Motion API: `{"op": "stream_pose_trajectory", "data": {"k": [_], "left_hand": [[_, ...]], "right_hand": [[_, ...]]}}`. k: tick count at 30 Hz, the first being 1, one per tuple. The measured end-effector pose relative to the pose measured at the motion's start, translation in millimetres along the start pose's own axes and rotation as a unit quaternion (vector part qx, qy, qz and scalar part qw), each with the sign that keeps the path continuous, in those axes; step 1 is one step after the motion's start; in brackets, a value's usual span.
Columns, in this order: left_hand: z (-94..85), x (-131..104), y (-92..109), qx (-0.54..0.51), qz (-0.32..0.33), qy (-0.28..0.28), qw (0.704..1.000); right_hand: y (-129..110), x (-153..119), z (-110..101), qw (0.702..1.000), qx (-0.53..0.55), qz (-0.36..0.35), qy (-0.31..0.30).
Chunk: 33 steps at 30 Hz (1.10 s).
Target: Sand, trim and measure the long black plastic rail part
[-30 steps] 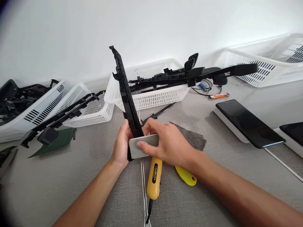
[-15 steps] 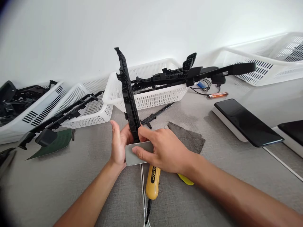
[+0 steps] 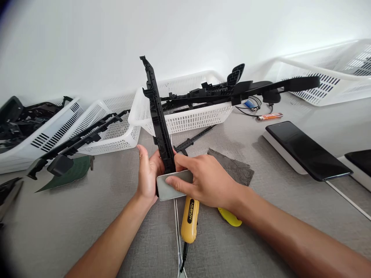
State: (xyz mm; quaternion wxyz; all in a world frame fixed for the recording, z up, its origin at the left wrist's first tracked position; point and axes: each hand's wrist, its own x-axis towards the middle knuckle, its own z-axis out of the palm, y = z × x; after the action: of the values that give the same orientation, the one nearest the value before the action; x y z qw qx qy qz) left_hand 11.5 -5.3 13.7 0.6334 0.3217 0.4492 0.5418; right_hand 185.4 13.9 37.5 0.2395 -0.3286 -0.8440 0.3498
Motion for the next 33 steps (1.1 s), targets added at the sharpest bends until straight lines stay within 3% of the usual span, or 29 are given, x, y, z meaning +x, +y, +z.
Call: {"op": "stream_pose_trajectory", "data": {"k": [6,12,17,27,33], "left_hand": [[-1.9,0.5,0.7,0.011,-0.007,-0.007,1.000],[-3.5,2.9,0.9,-0.013,-0.012,-0.001,1.000],[-2.4,2.0,-0.4,-0.017,-0.015,0.009,1.000],[-1.8,0.5,0.2,-0.036,0.008,0.039,0.999],[0.8,-0.5,-3.6,-0.059,0.014,0.029,0.998]], "right_hand": [[3.3,0.4,-2.2,0.997,0.030,-0.042,-0.049],[3.1,0.1,-3.8,1.000,0.025,-0.018,0.005],[0.5,0.1,-6.9,0.998,0.030,-0.046,-0.041],[-5.2,-1.1,3.1,0.995,0.077,0.060,0.024],[-3.5,-0.1,4.4,0.994,0.052,0.052,0.076]]}}
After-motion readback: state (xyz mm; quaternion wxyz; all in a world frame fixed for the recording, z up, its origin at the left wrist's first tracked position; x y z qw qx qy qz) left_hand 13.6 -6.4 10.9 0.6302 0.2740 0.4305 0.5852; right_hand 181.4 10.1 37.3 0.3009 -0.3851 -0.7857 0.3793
